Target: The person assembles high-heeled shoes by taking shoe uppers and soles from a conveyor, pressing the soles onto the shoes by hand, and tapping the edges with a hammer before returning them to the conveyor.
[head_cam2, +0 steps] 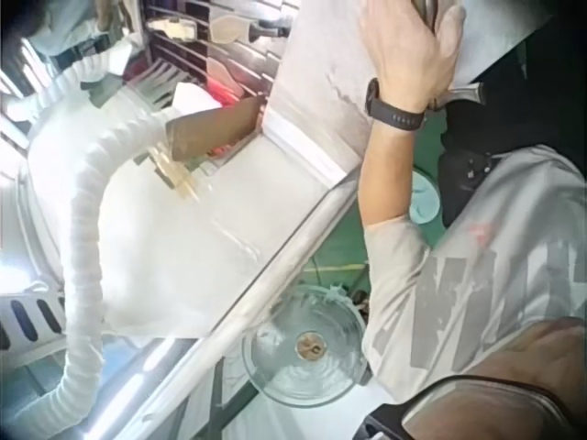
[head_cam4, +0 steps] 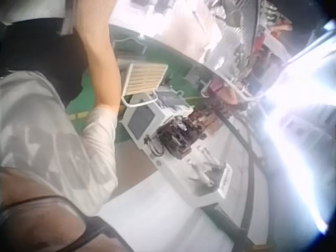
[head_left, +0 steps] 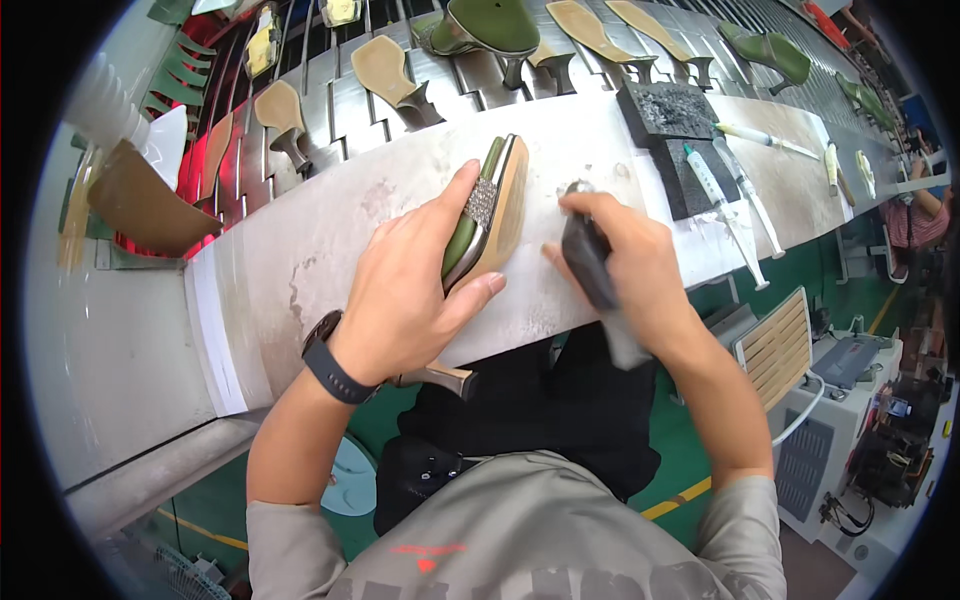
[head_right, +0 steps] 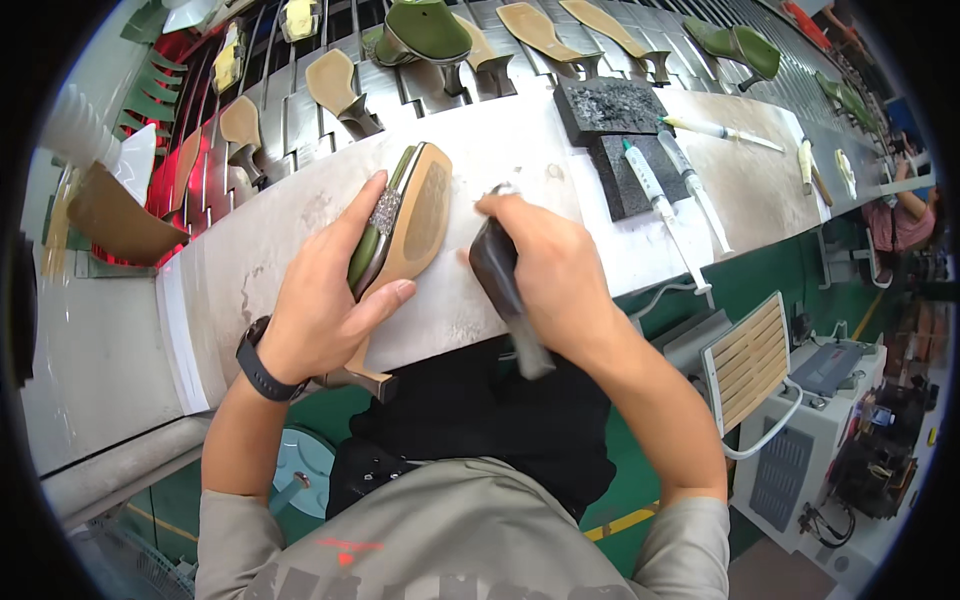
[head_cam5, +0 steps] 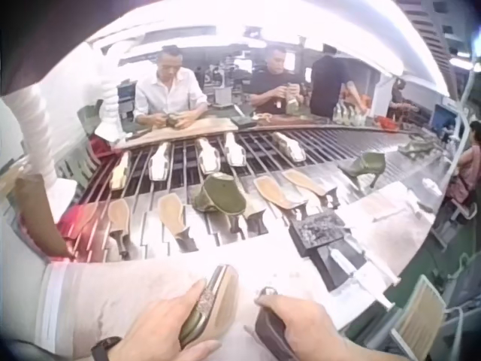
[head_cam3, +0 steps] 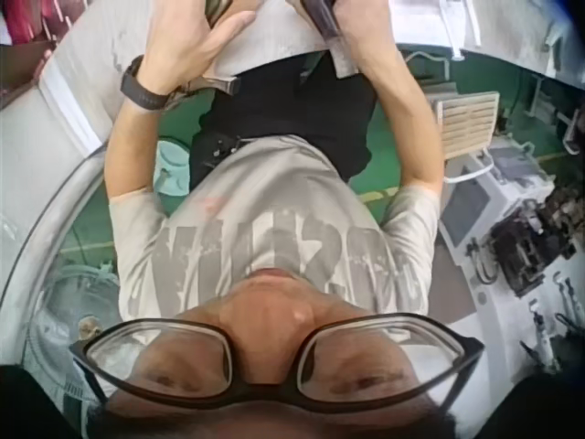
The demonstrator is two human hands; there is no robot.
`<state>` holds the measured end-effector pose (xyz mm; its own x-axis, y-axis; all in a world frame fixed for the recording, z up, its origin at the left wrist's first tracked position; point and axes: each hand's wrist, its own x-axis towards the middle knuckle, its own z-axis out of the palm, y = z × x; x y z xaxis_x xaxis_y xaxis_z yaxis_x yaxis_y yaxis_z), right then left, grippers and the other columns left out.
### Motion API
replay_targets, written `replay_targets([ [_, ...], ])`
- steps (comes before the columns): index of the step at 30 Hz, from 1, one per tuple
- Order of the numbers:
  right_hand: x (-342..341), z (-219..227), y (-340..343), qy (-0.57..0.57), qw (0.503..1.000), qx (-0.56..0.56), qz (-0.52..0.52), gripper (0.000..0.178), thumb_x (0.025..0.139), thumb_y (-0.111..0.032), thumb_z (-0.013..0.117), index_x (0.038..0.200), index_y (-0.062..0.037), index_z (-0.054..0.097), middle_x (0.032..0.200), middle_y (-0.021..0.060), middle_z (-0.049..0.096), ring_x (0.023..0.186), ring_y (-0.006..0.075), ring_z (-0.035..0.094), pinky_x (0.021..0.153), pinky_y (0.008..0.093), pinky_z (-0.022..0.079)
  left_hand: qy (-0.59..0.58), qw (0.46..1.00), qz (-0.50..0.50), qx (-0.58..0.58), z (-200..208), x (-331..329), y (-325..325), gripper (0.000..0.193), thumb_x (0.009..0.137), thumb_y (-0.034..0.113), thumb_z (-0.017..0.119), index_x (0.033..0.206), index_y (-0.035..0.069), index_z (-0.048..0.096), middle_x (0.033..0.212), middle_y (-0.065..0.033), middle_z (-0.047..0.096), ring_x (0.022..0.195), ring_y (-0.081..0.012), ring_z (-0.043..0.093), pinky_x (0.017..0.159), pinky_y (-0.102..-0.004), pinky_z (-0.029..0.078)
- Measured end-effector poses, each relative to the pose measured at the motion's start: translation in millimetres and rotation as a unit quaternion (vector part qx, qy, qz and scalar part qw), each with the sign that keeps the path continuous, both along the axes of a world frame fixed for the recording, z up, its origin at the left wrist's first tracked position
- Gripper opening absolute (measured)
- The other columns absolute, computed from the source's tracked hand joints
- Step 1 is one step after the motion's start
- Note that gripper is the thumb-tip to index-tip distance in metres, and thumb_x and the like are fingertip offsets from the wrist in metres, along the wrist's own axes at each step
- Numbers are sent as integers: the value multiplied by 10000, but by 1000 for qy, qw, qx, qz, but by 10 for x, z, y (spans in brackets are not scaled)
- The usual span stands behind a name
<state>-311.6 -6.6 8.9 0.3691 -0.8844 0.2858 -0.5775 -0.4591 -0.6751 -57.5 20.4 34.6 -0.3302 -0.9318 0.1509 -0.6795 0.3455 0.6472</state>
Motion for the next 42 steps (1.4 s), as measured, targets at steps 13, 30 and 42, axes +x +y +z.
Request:
replay_targets([
  [13,222,658,-217,-241,928,279,59,242,905,-93,720,1093,60,718,1118,183,783,1044,199,727,976,337,545,-3,1000,-21,-6,26,19,-60,1026,755,67,853,1633,-45,334,1331,-241,645,1157,-432,631,1031,-466,474],
  [30,257,752,-163,-139,963,214,83,292,887,-111,733,1116,66,687,1139,223,770,1084,268,735,998,379,552,15,999,-17,-35,-40,39,-26,1016,738,51,854,1617,-55,355,1272,-227,650,1121,-407,648,1010,-462,481],
  [42,786,193,728,-171,981,-70,52,339,737,-56,872,1029,59,744,1032,214,763,941,379,774,847,420,644,12,995,-45,-91,-67,111,43,1047,698,99,783,1622,-54,316,1412,-248,594,1240,-418,600,1047,-471,456],
])
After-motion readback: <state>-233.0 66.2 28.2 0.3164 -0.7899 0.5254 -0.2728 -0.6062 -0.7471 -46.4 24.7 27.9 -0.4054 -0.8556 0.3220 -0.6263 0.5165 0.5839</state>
